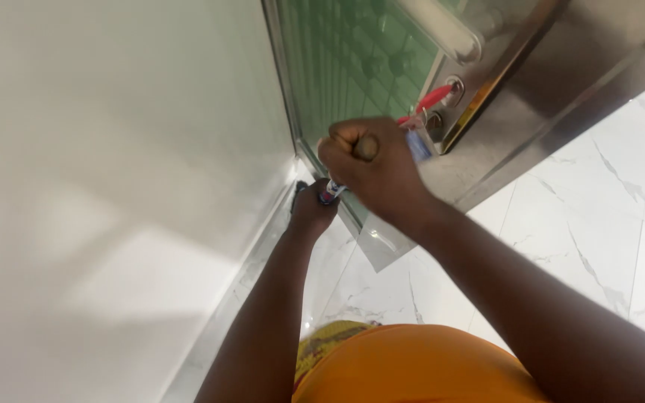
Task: Sweeping a tiled floor in a hallway using a broom.
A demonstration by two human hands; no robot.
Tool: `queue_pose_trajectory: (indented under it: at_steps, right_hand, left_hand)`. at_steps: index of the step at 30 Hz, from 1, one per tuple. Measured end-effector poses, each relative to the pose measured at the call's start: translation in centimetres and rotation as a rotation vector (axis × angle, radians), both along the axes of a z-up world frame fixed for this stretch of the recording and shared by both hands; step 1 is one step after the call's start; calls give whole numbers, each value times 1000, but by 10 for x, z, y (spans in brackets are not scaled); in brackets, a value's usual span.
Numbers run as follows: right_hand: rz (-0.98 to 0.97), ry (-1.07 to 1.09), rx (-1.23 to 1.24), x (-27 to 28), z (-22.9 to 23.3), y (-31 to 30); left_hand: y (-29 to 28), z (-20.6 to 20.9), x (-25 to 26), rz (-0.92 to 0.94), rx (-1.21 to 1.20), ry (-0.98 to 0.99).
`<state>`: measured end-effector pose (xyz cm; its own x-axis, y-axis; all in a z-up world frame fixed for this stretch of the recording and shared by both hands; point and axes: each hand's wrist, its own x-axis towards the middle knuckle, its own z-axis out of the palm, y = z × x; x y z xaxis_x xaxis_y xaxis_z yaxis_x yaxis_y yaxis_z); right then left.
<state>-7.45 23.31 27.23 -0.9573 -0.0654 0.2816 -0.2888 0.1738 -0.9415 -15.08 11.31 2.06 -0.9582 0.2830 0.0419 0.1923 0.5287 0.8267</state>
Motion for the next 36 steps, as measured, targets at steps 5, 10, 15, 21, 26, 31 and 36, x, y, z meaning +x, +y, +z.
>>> queue_pose_trajectory:
  at_steps: [5,10,15,21,26,31,36]
  right_hand:
    - [-109,-60,-58,-19,-59,-13]
    - [-211,39,-48,-16,-71,-20]
    - [-442,-89,-25,3,-60,-30]
    - [-640,-253,-116,49,-51,-50]
    - [-728,-321,-220,92,-55,-60]
    - [-804,-446,-197,135,-28,-70]
    - [-713,-550,96,188,8,-59]
  left_hand:
    - [-8,-27,-45,-229,15,-259]
    - [-10,-49,-62,-439,-108,-335]
    - [-9,-55,-60,-617,-133,-398]
    - [-9,-75,-37,-804,-159,-444]
    - [-19,-49,3,-895,-244,-426]
    - [-24,-89,39,-1065,-54,-413]
    - [-21,-83,110,-1077,61,-603]
